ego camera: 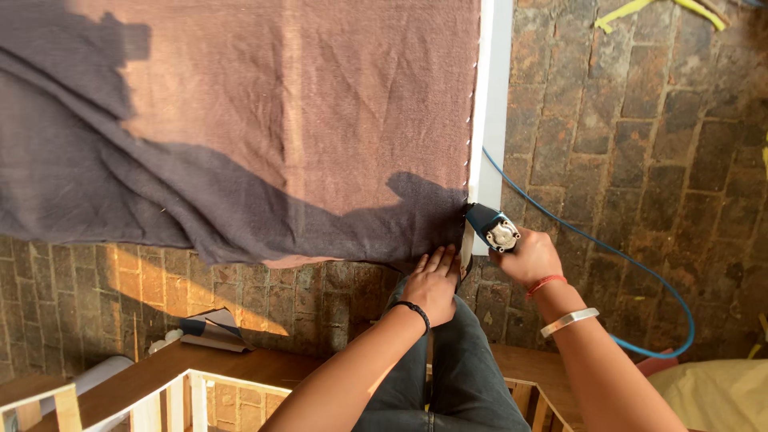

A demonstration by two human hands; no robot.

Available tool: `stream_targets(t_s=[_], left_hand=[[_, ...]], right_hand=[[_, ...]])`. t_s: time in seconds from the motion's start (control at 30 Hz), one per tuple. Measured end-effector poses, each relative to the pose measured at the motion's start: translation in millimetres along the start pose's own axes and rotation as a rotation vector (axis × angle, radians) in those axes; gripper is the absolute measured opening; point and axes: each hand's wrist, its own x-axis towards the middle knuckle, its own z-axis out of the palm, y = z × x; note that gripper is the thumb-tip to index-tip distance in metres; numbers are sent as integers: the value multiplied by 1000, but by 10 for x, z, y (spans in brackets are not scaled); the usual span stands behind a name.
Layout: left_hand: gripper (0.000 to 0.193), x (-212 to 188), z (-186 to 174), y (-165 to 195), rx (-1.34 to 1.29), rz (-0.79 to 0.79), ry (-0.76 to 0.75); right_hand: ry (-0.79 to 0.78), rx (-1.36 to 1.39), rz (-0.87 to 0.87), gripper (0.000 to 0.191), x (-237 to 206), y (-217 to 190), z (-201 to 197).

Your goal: The person stretches a large piece of purple fabric over a rectangular wooden furniture panel and uses a pneumatic nail gun to staple the fabric along the panel edges, working around the frame and repositioning the panel as they go.

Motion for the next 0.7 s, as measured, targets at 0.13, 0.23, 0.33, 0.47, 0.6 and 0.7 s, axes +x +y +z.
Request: stream_targets(t_s=[0.13, 0.23, 0.33, 0.47, 0.6, 0.7], left_hand=[[68, -472, -267, -56, -135, -113, -104], [46, -1041, -567, -182, -147, -114, 43], [50, -1605, -843, -332, -229, -260, 83], [52, -2366, -1090, -582, -391, -548, 52], [54, -3028, -1168, -860, -612, -658, 235], [52, -3459, -1288, -1145, -650, -732, 331]], right_hand=[[44, 66, 10, 39, -342, -129, -109], [86, 213, 38, 32, -839, -275, -316], [47, 353, 162, 28, -1245, -507, -529], [1, 499, 163, 23, -1533, -950, -732], [-106, 499, 131, 28, -1580, -1371, -865], [-99, 382, 66, 27, -1530, -1664, -904]])
